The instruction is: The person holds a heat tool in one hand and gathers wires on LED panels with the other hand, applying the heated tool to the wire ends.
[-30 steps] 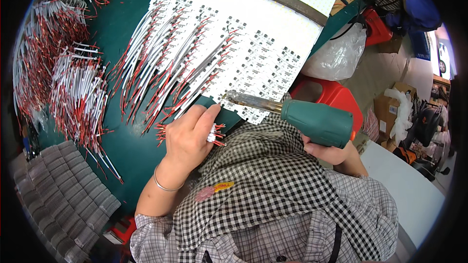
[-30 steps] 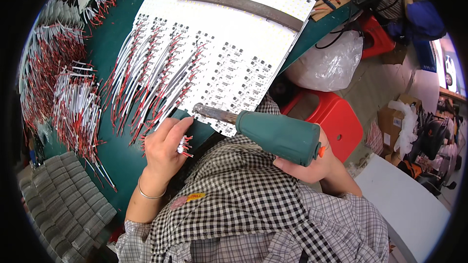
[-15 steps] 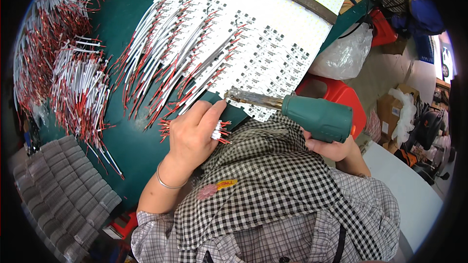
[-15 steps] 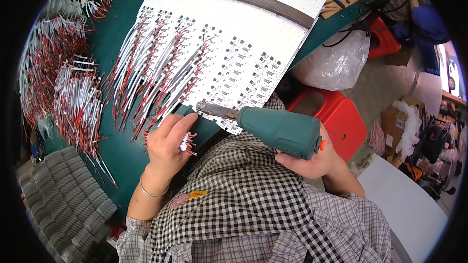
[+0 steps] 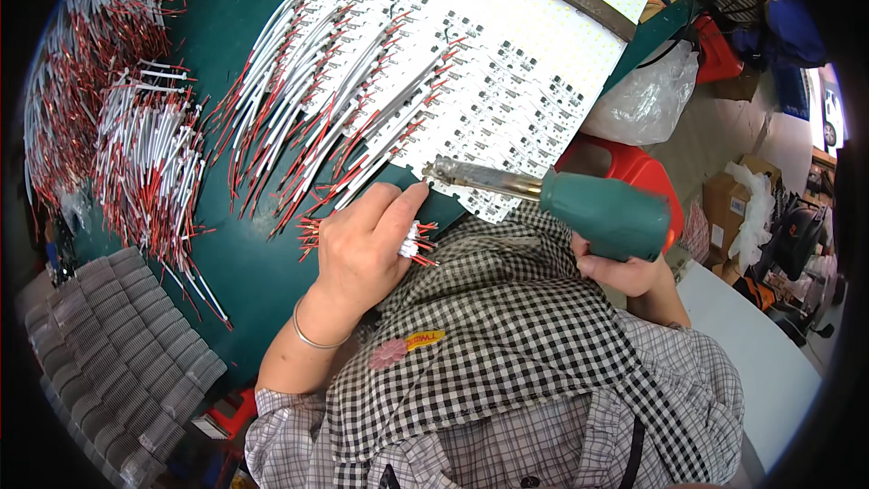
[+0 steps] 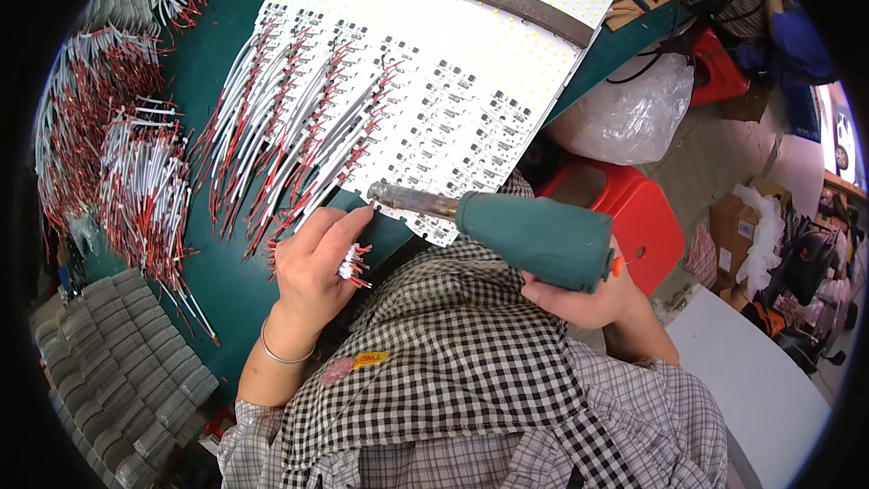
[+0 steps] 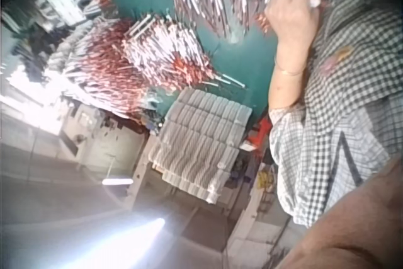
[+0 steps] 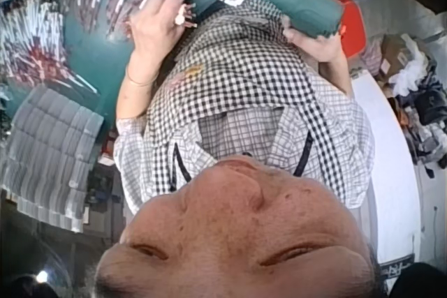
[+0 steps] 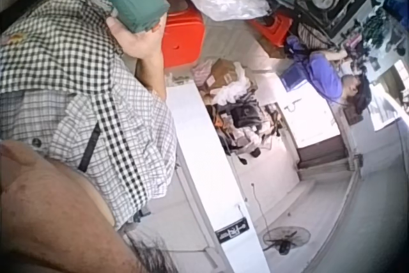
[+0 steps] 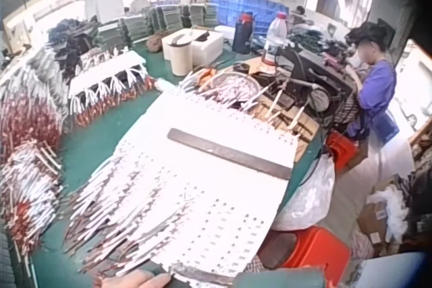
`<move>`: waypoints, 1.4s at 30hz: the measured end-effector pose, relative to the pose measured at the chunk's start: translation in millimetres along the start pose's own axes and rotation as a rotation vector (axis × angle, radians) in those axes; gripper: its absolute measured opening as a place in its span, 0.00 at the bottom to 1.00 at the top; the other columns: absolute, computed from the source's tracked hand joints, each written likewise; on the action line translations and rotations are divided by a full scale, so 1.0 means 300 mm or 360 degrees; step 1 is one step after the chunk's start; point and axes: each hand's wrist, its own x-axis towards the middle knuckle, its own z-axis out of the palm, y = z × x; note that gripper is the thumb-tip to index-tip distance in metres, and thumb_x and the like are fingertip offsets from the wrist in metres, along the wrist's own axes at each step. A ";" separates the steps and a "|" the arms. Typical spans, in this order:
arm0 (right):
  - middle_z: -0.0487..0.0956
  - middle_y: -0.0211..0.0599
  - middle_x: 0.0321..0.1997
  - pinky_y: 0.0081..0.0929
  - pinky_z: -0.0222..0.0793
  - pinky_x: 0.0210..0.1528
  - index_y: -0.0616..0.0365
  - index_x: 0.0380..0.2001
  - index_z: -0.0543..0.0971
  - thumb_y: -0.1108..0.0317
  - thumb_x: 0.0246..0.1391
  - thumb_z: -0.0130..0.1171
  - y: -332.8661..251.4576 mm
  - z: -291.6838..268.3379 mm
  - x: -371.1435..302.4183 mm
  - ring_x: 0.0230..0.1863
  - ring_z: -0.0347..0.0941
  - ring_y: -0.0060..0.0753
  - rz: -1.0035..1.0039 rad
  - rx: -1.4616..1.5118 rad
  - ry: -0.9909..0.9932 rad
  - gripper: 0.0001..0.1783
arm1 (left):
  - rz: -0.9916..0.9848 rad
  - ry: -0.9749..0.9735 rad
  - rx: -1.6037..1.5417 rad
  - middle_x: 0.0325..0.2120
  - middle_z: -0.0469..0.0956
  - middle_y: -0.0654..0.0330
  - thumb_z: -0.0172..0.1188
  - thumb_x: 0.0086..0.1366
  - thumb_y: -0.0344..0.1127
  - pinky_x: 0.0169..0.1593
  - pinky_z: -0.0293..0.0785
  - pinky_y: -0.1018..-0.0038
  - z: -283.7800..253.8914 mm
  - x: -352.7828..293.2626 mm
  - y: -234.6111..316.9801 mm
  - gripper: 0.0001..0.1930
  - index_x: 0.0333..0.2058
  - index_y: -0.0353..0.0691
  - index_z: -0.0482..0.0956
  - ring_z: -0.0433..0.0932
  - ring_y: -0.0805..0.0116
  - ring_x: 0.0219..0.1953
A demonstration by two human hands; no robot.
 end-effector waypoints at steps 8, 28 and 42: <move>0.75 0.44 0.45 0.18 0.70 0.25 0.71 0.51 0.71 0.79 0.44 0.60 0.029 -0.004 -0.037 0.25 0.72 0.23 0.0065 0.0245 0.0085 0.27 | -0.0001 -0.0031 0.0076 0.27 0.77 0.55 0.61 0.42 0.20 0.26 0.73 0.71 -0.006 -0.005 0.004 0.21 0.41 0.34 0.79 0.78 0.62 0.25; 0.78 0.33 0.32 0.20 0.70 0.32 0.64 0.39 0.75 0.80 0.41 0.64 0.012 0.021 -0.018 0.30 0.74 0.21 0.0190 0.0210 0.0194 0.17 | -0.0063 0.0016 -0.0124 0.27 0.77 0.57 0.58 0.41 0.16 0.28 0.75 0.71 0.008 0.012 -0.007 0.21 0.38 0.36 0.79 0.79 0.61 0.26; 0.74 0.51 0.47 0.22 0.73 0.21 0.76 0.52 0.66 0.77 0.40 0.64 0.029 0.011 -0.027 0.23 0.72 0.26 -0.0007 0.0553 0.0264 0.33 | -0.0092 -0.0025 -0.0160 0.25 0.76 0.55 0.55 0.41 0.12 0.30 0.76 0.73 -0.002 0.015 0.003 0.22 0.38 0.34 0.79 0.79 0.62 0.27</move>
